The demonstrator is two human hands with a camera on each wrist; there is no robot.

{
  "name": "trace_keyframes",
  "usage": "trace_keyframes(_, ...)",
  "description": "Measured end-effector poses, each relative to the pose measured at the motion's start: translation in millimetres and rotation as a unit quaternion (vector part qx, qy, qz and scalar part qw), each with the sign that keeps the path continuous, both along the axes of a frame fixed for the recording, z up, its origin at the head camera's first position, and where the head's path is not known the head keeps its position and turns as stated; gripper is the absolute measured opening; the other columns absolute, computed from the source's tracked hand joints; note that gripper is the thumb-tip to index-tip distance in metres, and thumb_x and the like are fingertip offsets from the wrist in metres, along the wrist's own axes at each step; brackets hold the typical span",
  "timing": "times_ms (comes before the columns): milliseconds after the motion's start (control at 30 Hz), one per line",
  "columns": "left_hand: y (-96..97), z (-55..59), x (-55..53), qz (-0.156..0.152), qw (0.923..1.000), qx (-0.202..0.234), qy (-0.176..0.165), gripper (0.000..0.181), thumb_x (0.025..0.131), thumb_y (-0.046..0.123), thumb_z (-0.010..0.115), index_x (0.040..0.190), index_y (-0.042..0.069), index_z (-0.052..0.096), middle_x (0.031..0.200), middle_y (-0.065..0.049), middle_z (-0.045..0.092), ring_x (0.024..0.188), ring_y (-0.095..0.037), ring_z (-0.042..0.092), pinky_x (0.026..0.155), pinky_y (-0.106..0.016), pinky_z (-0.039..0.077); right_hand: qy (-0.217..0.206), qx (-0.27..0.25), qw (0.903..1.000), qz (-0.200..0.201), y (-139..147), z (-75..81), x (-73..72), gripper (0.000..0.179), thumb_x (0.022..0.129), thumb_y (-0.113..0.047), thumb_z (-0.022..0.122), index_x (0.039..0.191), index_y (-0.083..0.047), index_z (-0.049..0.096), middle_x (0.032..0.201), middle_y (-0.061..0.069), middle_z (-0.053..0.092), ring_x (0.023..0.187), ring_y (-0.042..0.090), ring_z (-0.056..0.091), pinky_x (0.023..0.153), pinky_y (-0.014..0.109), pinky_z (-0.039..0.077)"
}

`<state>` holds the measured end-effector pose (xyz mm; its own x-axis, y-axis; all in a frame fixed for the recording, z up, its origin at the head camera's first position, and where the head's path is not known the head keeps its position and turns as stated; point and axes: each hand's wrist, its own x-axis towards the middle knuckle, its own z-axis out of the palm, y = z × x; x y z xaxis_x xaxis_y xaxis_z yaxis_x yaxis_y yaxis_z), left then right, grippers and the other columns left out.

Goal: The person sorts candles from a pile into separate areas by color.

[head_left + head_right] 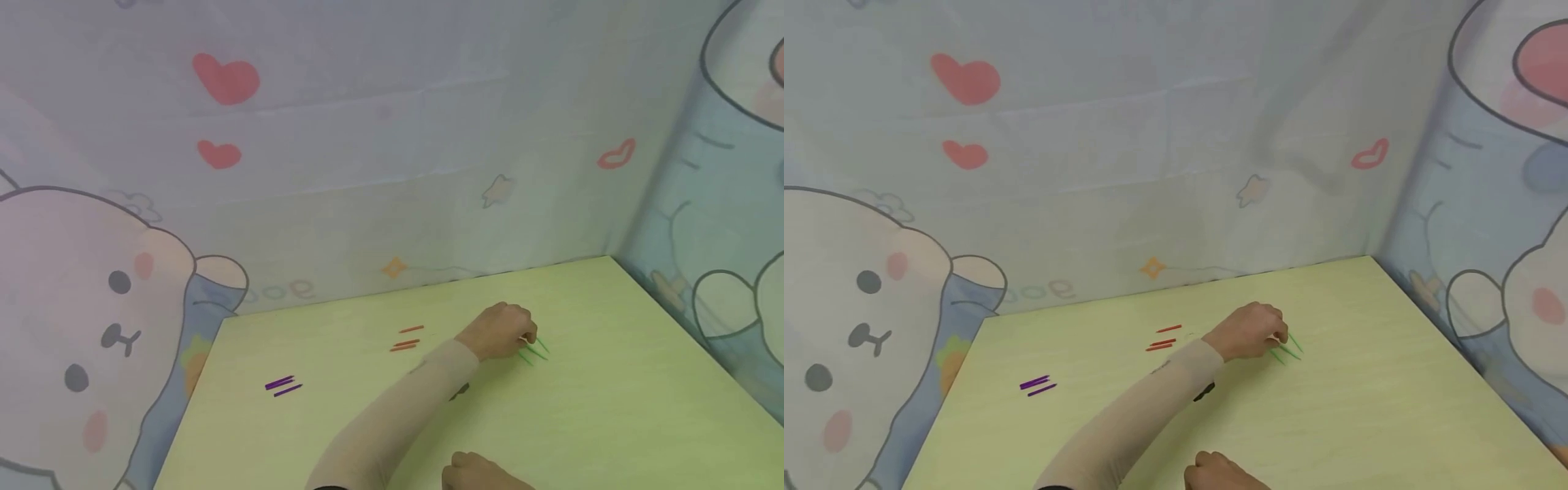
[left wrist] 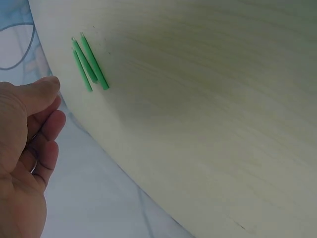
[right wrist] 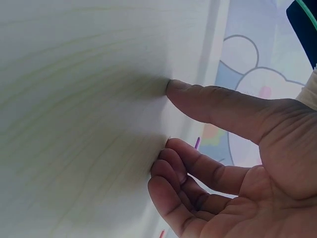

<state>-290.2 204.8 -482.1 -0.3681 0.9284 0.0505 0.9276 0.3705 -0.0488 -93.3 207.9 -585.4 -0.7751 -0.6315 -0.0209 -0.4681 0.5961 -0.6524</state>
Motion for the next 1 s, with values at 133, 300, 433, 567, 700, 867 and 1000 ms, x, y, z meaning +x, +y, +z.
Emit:
trace_keyframes(133, -16.7, 4.1, -7.7, 0.005, 1.0, 0.007, 0.004, 0.014, 0.105, 0.02, 0.081, 0.117, 0.024, 0.087, 0.113, 0.011, 0.078, 0.106, -0.004, 0.072, 0.105, -0.02, 0.053, -0.023, 0.025, 0.9993, -0.014, 2.6, -21.8, -10.2, 0.039, 0.103, -0.052, 0.076, 0.089, -0.016, 0.076, 0.081, -0.019, 0.049, 0.071, -0.004, 0.044, 0.063, 0.018, 0.046)
trace_keyframes(300, -40.1, 13.1, -17.2, 0.019, 0.9994, 0.028, -0.003, 0.017, 0.103, 0.017, 0.082, 0.119, 0.021, 0.087, 0.113, 0.009, 0.079, 0.105, -0.006, 0.072, 0.105, -0.024, 0.054, -0.042, 0.042, 0.9981, -0.02, 6.7, -33.2, -17.2, 0.034, 0.101, -0.052, 0.079, 0.09, -0.02, 0.076, 0.081, -0.019, 0.05, 0.072, -0.003, 0.045, 0.064, 0.018, 0.048)
trace_keyframes(433, -58.3, 24.1, -21.1, 0.043, 0.9977, 0.052, -0.01, 0.019, 0.104, 0.018, 0.082, 0.122, 0.02, 0.086, 0.117, 0.008, 0.079, 0.103, -0.009, 0.072, 0.099, -0.023, 0.055, -0.046, 0.044, 0.9977, -0.024, 8.5, -36.0, -19.0, 0.036, 0.101, -0.053, 0.078, 0.09, -0.019, 0.076, 0.081, -0.019, 0.049, 0.072, -0.003, 0.045, 0.064, 0.018, 0.047)
trace_keyframes(567, -79.0, 33.4, -22.1, 0.071, 0.9935, 0.087, -0.02, 0.018, 0.104, 0.02, 0.081, 0.122, 0.021, 0.085, 0.116, 0.006, 0.079, 0.099, -0.01, 0.071, 0.09, -0.02, 0.055, -0.065, 0.05, 0.9962, -0.03, 6.9, -35.5, -21.9, 0.036, 0.101, -0.054, 0.078, 0.09, -0.019, 0.076, 0.081, -0.017, 0.05, 0.072, -0.002, 0.046, 0.065, 0.019, 0.048)
trace_keyframes(700, -106.6, 35.4, -20.0, 0.097, 0.9869, 0.124, -0.035, 0.021, 0.104, 0.021, 0.082, 0.125, 0.019, 0.085, 0.113, 0.005, 0.078, 0.1, -0.011, 0.071, 0.089, -0.022, 0.056, -0.093, 0.06, 0.9927, -0.047, 4.8, -31.3, -23.5, 0.034, 0.1, -0.053, 0.08, 0.089, -0.021, 0.076, 0.082, -0.015, 0.052, 0.073, 0.0, 0.048, 0.064, 0.022, 0.049)
trace_keyframes(867, -150.1, 28.1, -11.4, 0.129, 0.9775, 0.16, -0.047, 0.025, 0.101, 0.022, 0.085, 0.126, 0.016, 0.083, 0.114, 0.002, 0.079, 0.104, -0.015, 0.075, 0.09, -0.029, 0.06, -0.108, 0.07, 0.9894, -0.067, 0.5, -30.7, -24.6, 0.031, 0.097, -0.052, 0.082, 0.088, -0.023, 0.075, 0.082, -0.013, 0.052, 0.073, 0.002, 0.049, 0.064, 0.023, 0.049)
trace_keyframes(1000, -183.7, 20.8, 8.3, 0.174, 0.9645, 0.178, -0.09, 0.03, 0.098, 0.024, 0.088, 0.126, 0.016, 0.083, 0.117, 0.0, 0.08, 0.106, -0.02, 0.077, 0.089, -0.033, 0.062, -0.111, 0.072, 0.9889, -0.067, -0.1, -33.5, -26.8, 0.029, 0.097, -0.051, 0.082, 0.087, -0.024, 0.074, 0.081, -0.013, 0.053, 0.072, 0.003, 0.049, 0.064, 0.024, 0.048)
